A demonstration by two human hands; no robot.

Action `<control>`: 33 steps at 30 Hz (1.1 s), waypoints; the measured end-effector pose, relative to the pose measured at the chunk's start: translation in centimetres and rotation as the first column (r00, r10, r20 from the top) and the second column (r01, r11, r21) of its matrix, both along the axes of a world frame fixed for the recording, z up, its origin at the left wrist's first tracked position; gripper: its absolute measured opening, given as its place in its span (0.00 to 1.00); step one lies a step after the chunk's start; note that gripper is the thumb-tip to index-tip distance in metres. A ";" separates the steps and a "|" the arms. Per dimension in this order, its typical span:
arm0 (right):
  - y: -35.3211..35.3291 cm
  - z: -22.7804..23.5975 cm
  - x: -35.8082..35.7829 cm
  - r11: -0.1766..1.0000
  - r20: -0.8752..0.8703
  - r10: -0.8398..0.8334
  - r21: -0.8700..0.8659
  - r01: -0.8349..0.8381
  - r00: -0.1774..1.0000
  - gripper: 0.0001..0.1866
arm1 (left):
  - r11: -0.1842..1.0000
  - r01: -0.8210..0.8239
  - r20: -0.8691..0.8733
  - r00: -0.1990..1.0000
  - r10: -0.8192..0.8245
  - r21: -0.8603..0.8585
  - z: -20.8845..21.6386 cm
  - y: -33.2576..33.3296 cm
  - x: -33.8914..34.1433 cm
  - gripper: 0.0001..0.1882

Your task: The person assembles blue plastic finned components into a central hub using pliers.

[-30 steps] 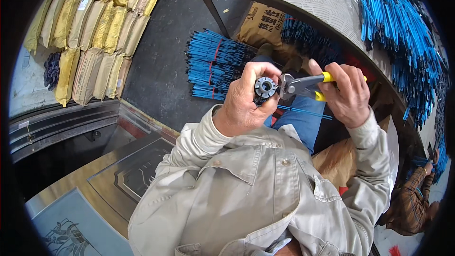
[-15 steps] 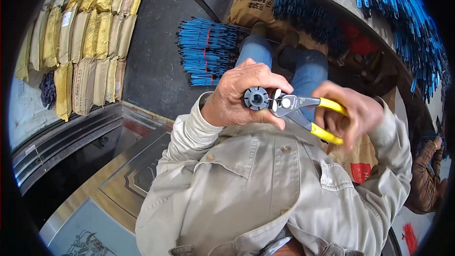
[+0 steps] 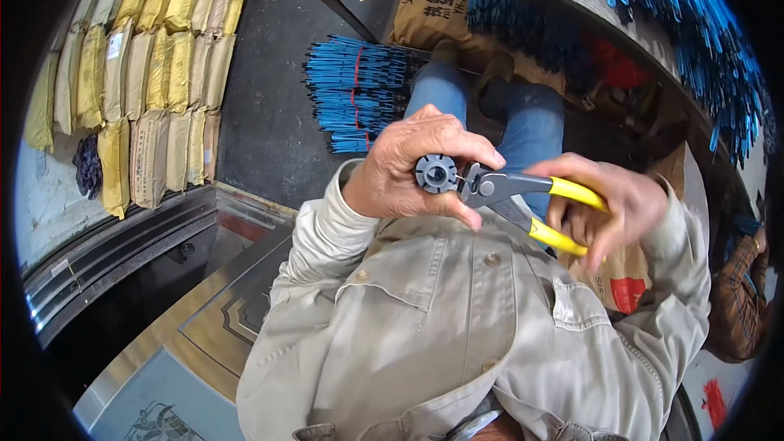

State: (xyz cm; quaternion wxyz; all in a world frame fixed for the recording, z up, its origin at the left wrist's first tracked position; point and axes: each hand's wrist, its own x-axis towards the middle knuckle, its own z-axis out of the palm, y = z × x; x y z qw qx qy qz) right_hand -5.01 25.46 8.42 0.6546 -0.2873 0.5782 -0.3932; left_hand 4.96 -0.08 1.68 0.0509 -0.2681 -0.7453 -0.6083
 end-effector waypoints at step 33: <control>-0.7 -2.6 2.2 0.979 -0.988 -0.141 -0.129 -0.155 -0.064 0.19 | 0.919 -0.374 0.045 0.928 0.371 0.124 -0.7 2.3 0.7 0.28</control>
